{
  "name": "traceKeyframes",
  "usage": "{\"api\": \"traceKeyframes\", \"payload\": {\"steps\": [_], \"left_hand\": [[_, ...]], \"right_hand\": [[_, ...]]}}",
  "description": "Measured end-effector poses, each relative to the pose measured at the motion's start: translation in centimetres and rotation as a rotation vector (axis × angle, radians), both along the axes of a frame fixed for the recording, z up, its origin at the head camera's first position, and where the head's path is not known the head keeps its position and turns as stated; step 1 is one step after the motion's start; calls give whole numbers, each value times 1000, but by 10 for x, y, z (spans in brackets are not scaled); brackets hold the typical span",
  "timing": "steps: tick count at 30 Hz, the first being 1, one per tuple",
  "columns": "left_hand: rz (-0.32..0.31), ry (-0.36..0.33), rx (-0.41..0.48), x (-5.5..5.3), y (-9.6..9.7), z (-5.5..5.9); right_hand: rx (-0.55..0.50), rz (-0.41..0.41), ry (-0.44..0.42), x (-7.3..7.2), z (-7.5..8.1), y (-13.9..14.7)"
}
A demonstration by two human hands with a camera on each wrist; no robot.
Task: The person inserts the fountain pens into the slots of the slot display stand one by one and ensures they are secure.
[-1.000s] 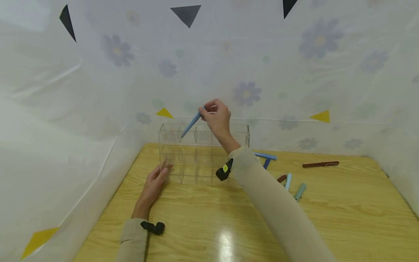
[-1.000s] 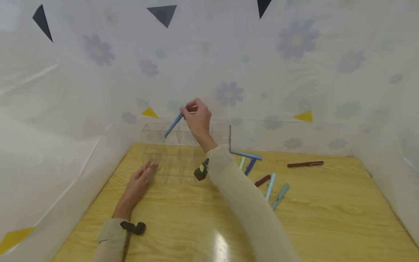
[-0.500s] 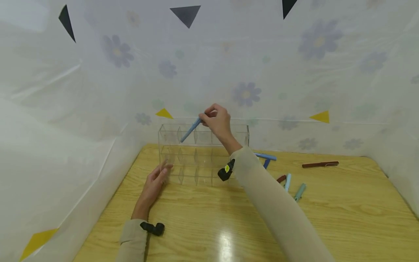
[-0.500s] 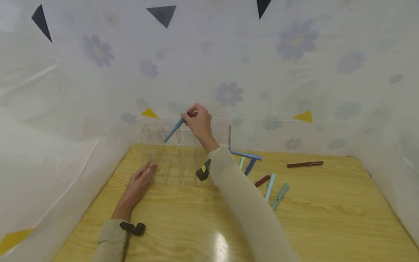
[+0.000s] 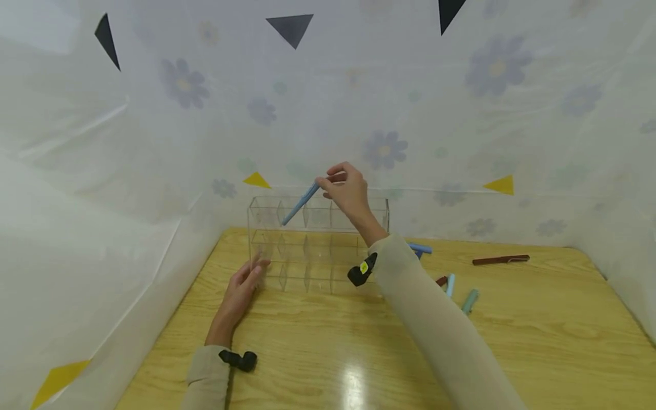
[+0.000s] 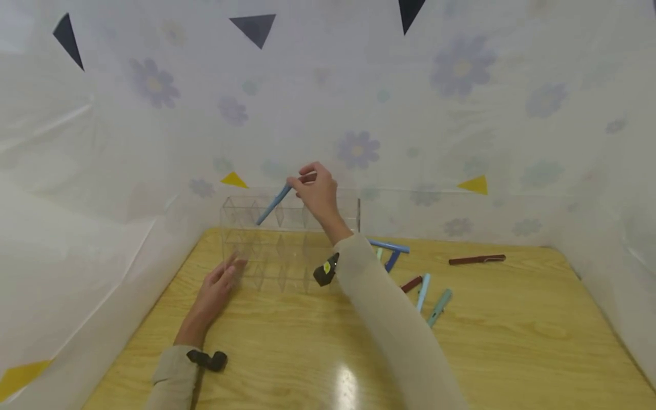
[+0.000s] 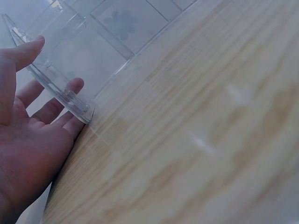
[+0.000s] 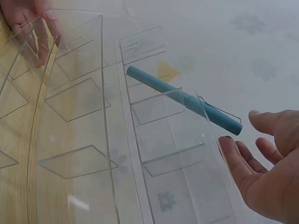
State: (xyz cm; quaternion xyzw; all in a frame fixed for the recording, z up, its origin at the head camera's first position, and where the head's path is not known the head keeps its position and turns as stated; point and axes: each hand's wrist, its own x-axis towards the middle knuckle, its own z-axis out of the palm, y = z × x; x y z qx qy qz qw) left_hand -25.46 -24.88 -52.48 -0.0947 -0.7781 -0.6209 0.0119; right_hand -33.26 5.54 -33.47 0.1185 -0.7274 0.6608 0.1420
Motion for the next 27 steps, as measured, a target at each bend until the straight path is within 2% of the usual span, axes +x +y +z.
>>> {"api": "traceKeyframes", "payload": {"steps": [4, 16, 27], "left_hand": [[7, -7, -13, -1, -1, 2], [10, 13, -21, -2, -8, 8], [5, 18, -13, -8, -9, 6]], "right_hand": [[-26, 2, 36, 7, 2, 12], [-7, 36, 168, 42, 4, 50], [3, -41, 190, 67, -16, 105]]}}
